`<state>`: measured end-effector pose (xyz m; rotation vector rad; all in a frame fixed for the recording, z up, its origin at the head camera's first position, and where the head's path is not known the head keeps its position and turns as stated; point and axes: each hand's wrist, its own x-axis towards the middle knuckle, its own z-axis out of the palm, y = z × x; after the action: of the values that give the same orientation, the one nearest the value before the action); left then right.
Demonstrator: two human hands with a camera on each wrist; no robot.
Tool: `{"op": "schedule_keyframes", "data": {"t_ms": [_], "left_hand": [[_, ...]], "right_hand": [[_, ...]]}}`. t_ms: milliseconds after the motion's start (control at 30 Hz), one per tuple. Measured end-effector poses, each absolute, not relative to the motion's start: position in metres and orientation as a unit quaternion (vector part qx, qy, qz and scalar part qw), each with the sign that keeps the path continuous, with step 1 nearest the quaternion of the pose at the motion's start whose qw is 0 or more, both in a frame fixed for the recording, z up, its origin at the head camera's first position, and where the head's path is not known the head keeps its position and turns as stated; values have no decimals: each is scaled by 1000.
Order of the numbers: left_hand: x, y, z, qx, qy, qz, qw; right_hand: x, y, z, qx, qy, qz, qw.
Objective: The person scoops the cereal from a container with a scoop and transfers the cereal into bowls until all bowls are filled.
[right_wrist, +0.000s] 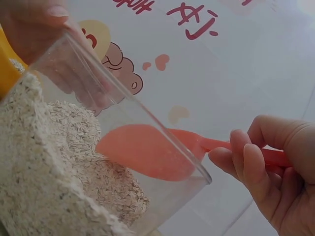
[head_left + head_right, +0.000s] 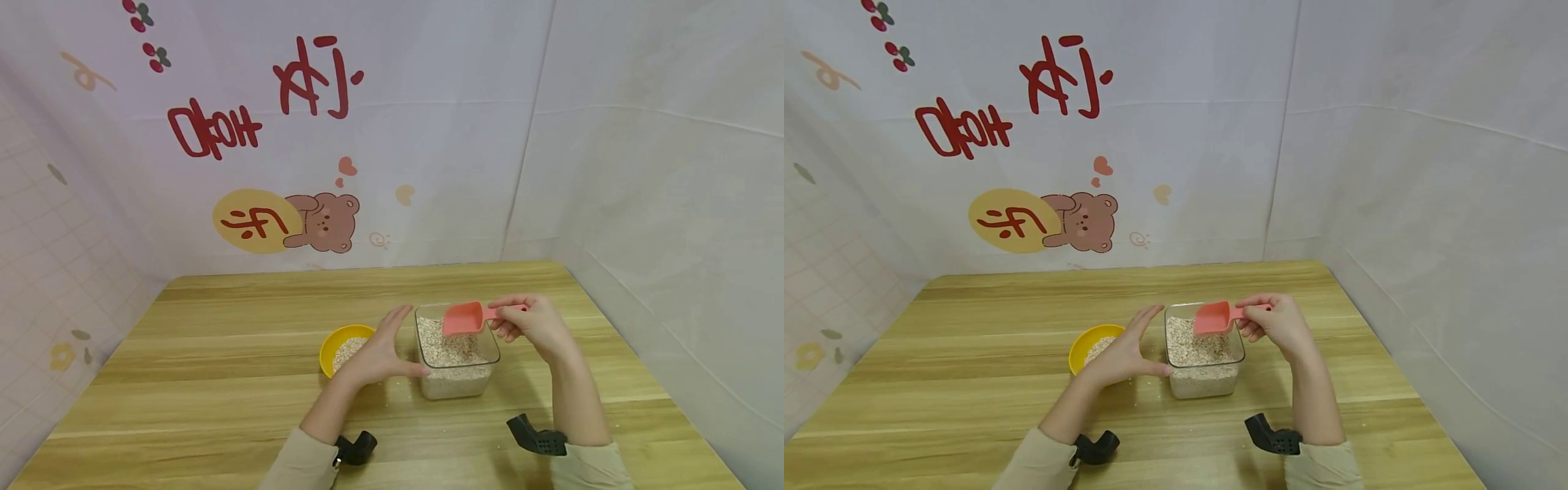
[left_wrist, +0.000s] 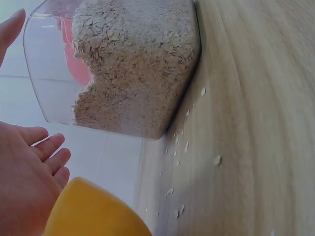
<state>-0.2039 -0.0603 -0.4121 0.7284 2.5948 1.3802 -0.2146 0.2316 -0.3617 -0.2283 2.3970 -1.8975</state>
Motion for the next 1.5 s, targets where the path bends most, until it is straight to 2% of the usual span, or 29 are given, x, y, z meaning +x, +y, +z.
{"op": "schedule_keyframes", "data": {"t_ms": [1500], "left_hand": [[-209,-48,-422,233,816,523,76]], "right_hand": [[-216,177,-374,-71,807,-583,67]]}}
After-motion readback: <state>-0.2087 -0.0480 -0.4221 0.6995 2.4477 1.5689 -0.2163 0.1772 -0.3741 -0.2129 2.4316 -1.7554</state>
